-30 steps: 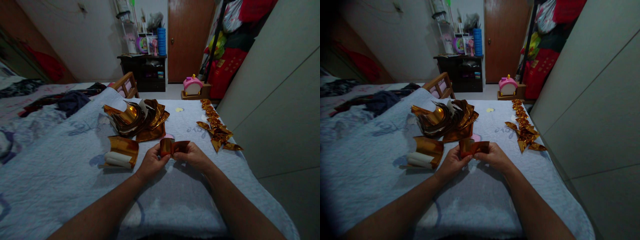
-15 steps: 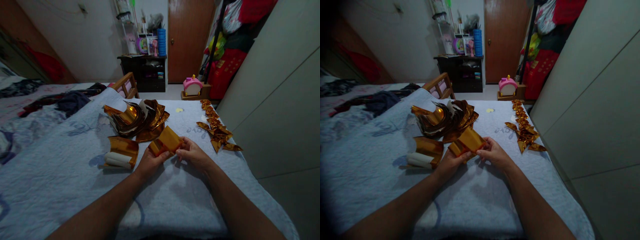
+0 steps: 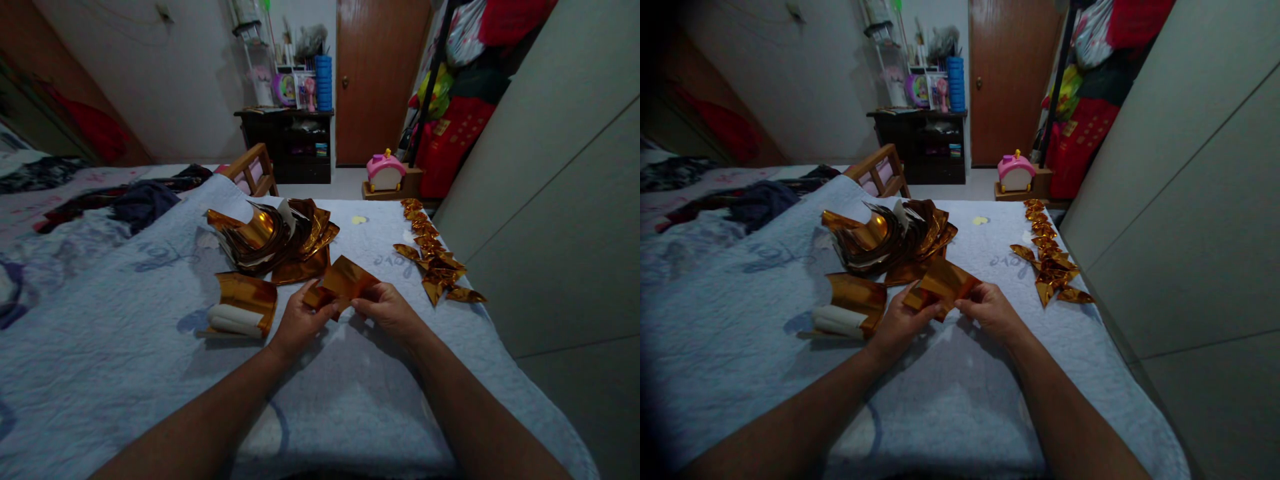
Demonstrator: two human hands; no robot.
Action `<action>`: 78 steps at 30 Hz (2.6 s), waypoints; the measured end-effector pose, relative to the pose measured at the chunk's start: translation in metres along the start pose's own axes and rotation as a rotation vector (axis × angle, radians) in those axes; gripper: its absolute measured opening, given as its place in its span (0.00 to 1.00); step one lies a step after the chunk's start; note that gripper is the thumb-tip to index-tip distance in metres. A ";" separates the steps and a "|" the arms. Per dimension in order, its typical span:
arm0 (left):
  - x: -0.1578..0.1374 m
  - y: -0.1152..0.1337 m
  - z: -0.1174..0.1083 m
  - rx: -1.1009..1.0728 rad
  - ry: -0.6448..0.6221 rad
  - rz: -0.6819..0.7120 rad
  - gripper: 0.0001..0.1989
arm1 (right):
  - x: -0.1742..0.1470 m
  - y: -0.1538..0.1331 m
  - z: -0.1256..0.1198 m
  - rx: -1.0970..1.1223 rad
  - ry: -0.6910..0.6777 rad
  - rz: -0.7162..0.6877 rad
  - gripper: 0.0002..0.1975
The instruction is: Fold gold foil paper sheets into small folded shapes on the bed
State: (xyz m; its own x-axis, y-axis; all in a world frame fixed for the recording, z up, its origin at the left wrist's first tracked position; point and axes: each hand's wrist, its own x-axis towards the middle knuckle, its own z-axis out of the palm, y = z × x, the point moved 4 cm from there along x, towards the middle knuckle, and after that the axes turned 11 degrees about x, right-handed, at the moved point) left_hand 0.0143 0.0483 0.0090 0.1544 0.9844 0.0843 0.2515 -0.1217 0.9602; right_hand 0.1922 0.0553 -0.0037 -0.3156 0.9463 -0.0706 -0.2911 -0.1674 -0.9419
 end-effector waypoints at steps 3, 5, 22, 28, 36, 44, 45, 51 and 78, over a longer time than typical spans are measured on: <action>0.000 -0.002 -0.007 0.122 0.141 0.095 0.16 | -0.001 -0.007 -0.001 -0.114 0.049 -0.077 0.12; -0.002 0.000 -0.010 0.212 0.199 0.185 0.15 | -0.001 -0.011 -0.002 -0.208 0.070 -0.142 0.06; -0.005 0.010 -0.009 0.422 0.179 0.346 0.08 | -0.002 -0.014 -0.008 -0.329 0.135 -0.238 0.05; -0.002 0.006 -0.010 0.450 0.171 0.267 0.09 | -0.004 -0.021 -0.005 -0.308 0.148 -0.345 0.05; 0.003 -0.003 -0.005 0.312 0.081 0.198 0.13 | -0.005 -0.024 -0.004 -0.385 0.137 -0.407 0.07; 0.007 -0.008 -0.005 0.409 0.032 0.203 0.15 | -0.005 -0.021 -0.006 -0.632 0.082 -0.372 0.11; 0.007 -0.008 -0.004 0.411 0.030 0.200 0.15 | -0.005 -0.021 -0.006 -0.640 0.078 -0.373 0.11; 0.007 -0.008 -0.004 0.257 0.036 0.172 0.13 | -0.005 -0.023 -0.004 -0.607 0.087 -0.426 0.09; -0.002 -0.008 0.002 0.831 -0.025 0.349 0.21 | -0.006 -0.014 0.000 -1.043 -0.117 -0.243 0.14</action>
State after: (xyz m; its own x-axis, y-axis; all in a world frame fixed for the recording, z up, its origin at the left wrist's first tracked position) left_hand 0.0138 0.0474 0.0007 0.3693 0.8725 0.3199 0.7947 -0.4750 0.3780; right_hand 0.1987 0.0521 0.0102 -0.4539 0.8807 0.1354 0.5388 0.3923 -0.7455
